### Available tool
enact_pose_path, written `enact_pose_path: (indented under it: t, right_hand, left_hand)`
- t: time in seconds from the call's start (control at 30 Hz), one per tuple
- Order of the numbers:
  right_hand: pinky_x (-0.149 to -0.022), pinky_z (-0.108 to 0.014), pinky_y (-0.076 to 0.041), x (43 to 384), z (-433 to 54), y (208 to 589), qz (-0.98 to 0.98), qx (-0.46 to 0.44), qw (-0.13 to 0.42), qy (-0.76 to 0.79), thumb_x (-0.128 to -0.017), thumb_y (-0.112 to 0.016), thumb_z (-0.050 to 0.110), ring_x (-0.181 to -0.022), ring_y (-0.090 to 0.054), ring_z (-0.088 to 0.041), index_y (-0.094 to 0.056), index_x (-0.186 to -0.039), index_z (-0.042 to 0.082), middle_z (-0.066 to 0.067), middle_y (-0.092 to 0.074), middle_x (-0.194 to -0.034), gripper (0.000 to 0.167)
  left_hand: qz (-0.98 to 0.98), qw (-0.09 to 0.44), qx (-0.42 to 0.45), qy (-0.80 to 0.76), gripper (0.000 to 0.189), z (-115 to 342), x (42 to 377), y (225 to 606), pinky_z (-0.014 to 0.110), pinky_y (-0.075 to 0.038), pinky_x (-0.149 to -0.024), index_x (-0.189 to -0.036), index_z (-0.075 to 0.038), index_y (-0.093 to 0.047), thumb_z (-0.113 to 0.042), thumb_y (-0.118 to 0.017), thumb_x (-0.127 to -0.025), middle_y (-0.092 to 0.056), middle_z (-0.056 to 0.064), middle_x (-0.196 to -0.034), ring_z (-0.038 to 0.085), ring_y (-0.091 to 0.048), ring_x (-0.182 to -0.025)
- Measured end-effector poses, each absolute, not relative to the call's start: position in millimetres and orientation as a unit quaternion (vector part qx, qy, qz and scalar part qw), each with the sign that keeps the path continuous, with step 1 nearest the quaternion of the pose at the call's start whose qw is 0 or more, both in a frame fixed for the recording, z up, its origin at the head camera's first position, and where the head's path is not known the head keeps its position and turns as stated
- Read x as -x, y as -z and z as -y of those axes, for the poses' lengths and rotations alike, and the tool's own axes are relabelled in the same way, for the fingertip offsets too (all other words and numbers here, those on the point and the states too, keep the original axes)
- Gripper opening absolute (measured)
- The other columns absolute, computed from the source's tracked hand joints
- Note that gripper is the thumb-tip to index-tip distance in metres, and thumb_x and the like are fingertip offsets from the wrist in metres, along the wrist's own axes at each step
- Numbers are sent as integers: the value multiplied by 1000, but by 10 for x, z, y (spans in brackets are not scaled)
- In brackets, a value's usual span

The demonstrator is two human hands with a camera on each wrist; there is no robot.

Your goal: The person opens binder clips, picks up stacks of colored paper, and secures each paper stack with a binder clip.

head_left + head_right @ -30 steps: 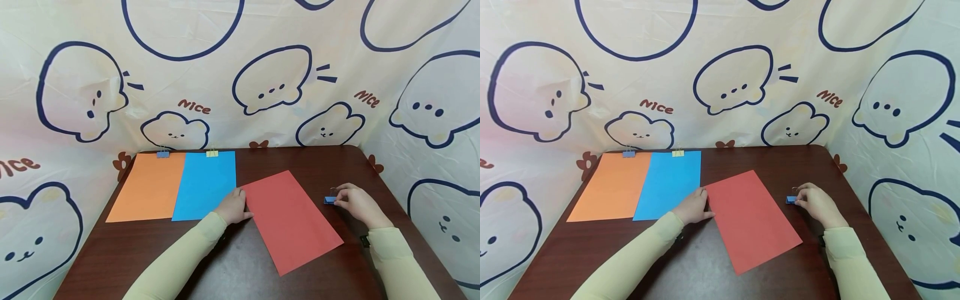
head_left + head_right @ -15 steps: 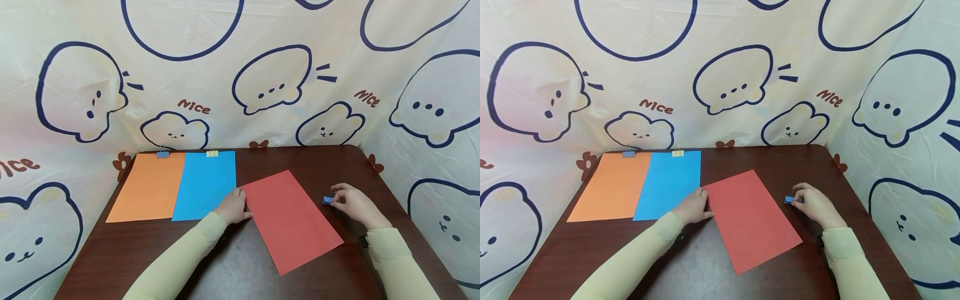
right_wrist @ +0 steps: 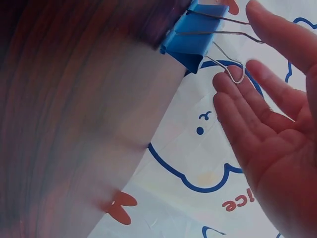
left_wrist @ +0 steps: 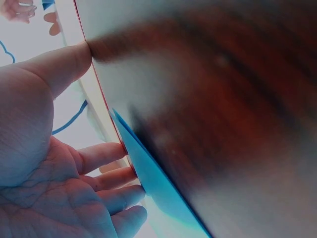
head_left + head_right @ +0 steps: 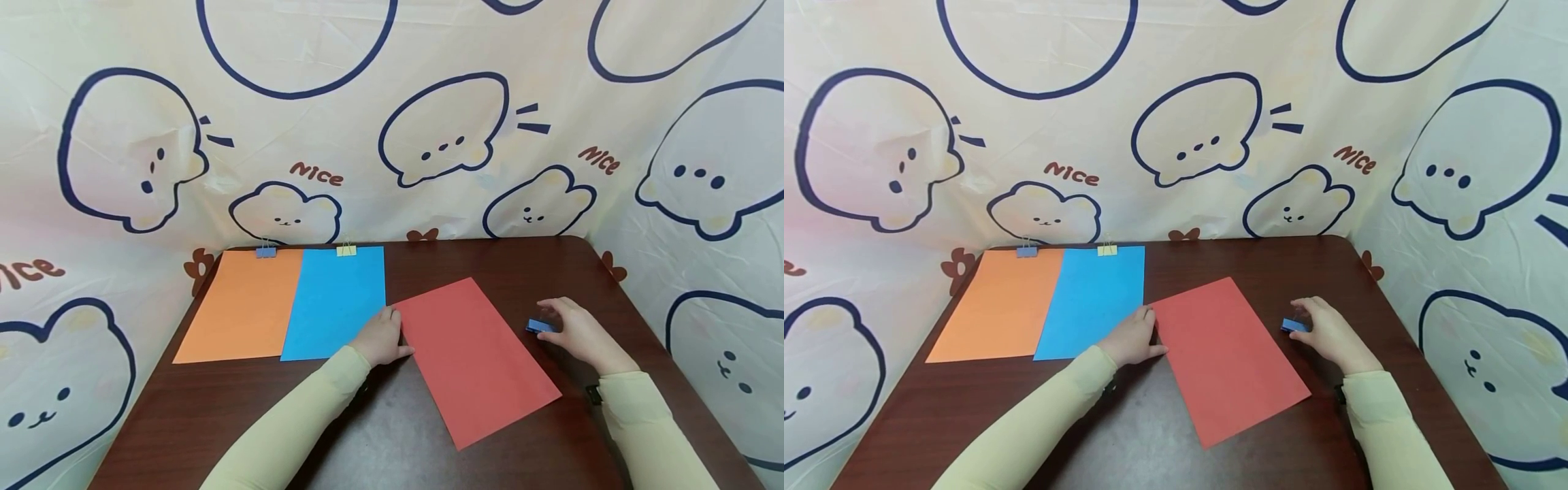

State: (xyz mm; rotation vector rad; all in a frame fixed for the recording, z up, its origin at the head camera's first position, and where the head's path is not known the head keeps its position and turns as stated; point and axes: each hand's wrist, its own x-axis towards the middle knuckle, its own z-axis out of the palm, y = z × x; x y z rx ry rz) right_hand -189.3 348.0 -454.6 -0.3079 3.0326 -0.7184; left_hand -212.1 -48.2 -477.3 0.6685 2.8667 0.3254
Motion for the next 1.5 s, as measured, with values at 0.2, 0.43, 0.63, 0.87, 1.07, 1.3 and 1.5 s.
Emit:
enact_pose_path:
  t: [0.2,0.43,0.63,0.87,1.07,1.3,1.5]
  right_hand:
    - [-96,-59,-54,1913,-3460,4558,-967,101,14,232,-86,-83,12,-113,-62,-45,-50,-141,-10,-28,-58,-124,68]
    - [-95,-58,-55,1912,-3455,4568,-965,98,26,240,-86,-84,11,-110,-62,-43,-55,-133,-10,-29,-58,-124,59]
    - [-95,-57,-55,1908,-3462,4569,-963,93,32,250,-85,-84,10,-110,-63,-43,-54,-132,-11,-29,-59,-123,60]
    - [-94,-57,-56,1888,-3458,4573,-965,99,22,242,-85,-85,11,-107,-63,-41,-59,-126,-6,-27,-57,-120,52]
    - [-92,-57,-57,1876,-3467,4580,-965,113,10,234,-86,-83,11,-107,-63,-40,-58,-126,-3,-25,-55,-119,49]
    - [-93,-57,-56,1871,-3446,4587,-965,106,15,241,-89,-81,14,-108,-62,-40,-54,-133,-8,-26,-55,-122,56]
    - [-92,-55,-57,1886,-3413,4578,-966,91,16,240,-89,-82,19,-108,-62,-40,-55,-134,-8,-27,-56,-122,59]
  left_hand:
    - [-964,92,-225,-108,72,484,2125,4780,42,-43,-115,-139,6,-47,-46,-72,-96,-42,24,-154,35,-45,-141]
    - [-965,93,-222,-108,73,483,2125,4784,41,-43,-115,-140,6,-46,-47,-72,-96,-43,23,-153,33,-46,-139]
    - [-965,98,-221,-103,75,479,2134,4784,41,-42,-116,-142,6,-45,-47,-70,-97,-41,24,-154,34,-44,-141]
    - [-965,99,-220,-105,76,479,2130,4772,42,-41,-116,-143,6,-45,-47,-71,-96,-41,24,-155,34,-44,-142]
    - [-964,103,-218,-110,76,482,2132,4770,42,-41,-117,-144,6,-44,-47,-71,-96,-40,24,-156,35,-43,-143]
    - [-963,106,-217,-120,75,471,2146,4750,43,-44,-114,-141,7,-46,-45,-74,-95,-42,25,-153,35,-46,-139]
    - [-965,107,-207,-117,68,464,2181,4767,41,-47,-110,-137,5,-50,-45,-71,-96,-48,23,-145,33,-52,-130]
